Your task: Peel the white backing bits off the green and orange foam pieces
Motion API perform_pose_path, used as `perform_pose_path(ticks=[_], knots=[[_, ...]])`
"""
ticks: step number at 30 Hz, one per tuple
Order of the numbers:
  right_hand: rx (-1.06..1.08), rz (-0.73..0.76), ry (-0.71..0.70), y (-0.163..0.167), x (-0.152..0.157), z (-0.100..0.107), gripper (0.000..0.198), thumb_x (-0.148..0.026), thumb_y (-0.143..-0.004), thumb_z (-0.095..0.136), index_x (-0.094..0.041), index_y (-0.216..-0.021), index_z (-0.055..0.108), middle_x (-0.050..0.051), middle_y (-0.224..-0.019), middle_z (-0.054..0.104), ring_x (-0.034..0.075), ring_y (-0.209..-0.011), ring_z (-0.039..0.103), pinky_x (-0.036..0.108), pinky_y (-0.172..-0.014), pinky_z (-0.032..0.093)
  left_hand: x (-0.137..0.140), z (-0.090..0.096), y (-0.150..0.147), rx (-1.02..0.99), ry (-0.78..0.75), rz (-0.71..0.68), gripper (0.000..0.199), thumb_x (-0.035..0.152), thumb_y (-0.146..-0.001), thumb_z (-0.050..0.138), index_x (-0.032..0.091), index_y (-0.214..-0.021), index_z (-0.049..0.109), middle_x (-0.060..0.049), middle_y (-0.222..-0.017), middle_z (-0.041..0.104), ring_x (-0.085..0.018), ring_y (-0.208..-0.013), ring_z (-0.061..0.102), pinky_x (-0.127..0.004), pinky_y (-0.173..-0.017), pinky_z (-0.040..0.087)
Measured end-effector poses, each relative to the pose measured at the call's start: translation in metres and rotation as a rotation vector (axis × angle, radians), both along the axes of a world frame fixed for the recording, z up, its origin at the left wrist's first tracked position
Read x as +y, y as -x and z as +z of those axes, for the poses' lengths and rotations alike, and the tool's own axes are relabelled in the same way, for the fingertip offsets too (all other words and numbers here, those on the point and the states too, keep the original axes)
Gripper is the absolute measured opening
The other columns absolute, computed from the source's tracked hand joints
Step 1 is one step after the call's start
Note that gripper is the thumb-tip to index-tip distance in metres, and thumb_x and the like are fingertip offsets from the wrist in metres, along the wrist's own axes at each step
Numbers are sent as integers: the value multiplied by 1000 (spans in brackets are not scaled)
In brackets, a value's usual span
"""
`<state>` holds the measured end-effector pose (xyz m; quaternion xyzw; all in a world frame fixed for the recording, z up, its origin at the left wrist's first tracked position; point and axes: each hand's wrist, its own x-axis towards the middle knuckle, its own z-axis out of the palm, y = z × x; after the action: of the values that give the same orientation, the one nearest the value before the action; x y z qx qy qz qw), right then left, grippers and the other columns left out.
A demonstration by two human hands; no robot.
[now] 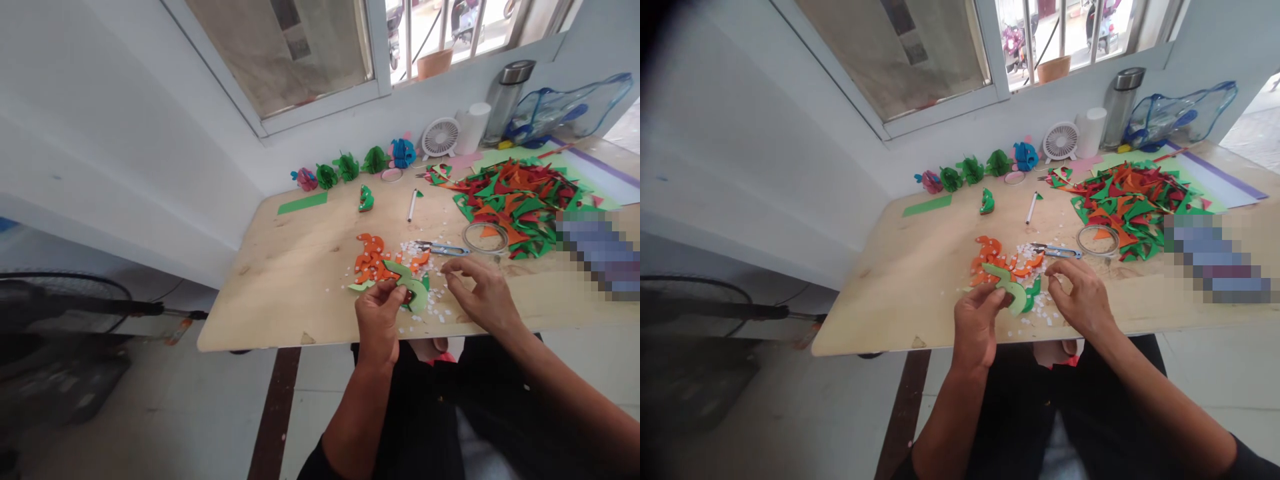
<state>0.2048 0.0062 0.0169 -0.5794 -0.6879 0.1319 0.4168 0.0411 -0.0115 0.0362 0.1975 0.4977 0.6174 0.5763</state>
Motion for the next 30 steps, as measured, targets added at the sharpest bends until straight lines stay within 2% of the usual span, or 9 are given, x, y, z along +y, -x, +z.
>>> perform_pose_path(ticks=[8,11,15,18,20,22,24,27,30], knots=[[28,-39,84,-9,-4,-14,16,-16,-75,48,-22,-80,62,4,-81,71,23,-79,67,35,-74,50,4,5,3,-56,48,-43,21,19,-49,82,12,-64,67,0,-59,66,-11,-53,61,-25,-61,49],[46,-35,154,-11,-4,-8,16,-20,-80,49,-23,-77,64,1,-68,70,21,-70,67,32,-69,49,4,6,2,-71,53,-54,21,18,-49,81,12,-63,67,1,-58,66,-11,-53,61,-24,-61,49],[83,-1,211,-10,-5,-3,20,-28,-84,51,-20,-89,69,2,-69,72,22,-72,68,31,-68,50,3,6,3,-77,60,-72,22,18,-48,81,12,-64,67,0,-59,67,-10,-52,61,-23,-60,49],[90,-7,263,-9,-4,-9,23,-32,-86,51,-19,-87,70,2,-65,71,22,-69,68,32,-66,50,3,3,4,-60,79,-74,24,19,-47,81,11,-64,67,-1,-60,67,-11,-53,61,-24,-61,49],[88,-4,209,-9,-2,-14,21,-28,-85,52,-20,-94,69,5,-78,74,23,-78,68,36,-73,51,3,1,5,-44,90,-80,24,19,-47,81,11,-64,67,-1,-60,67,-10,-52,61,-24,-60,49],[107,20,119,-9,0,-16,31,-23,-81,54,-21,-109,65,7,-102,72,26,-98,65,43,-87,49,4,-1,5,-32,90,-101,22,19,-49,80,11,-64,67,-1,-58,67,-10,-51,60,-23,-59,48],[176,64,118,-8,3,-12,34,-24,-81,55,-22,-113,64,8,-115,69,27,-109,60,47,-95,45,4,-2,4,-26,83,-136,19,19,-51,79,11,-64,67,0,-55,65,-10,-51,60,-23,-59,47],[376,196,328,0,3,4,27,-37,-87,54,-21,-103,68,9,-107,72,26,-102,65,44,-89,50,3,-2,2,-11,60,-193,16,19,-53,78,11,-65,70,-2,-56,66,-10,-53,59,-23,-59,48],[543,323,512,11,1,18,32,-44,-81,63,-19,-100,70,8,-102,73,26,-98,66,37,-82,53,-1,2,0,21,14,-249,14,18,-56,77,11,-65,71,-2,-56,66,-10,-53,57,-22,-58,46]])
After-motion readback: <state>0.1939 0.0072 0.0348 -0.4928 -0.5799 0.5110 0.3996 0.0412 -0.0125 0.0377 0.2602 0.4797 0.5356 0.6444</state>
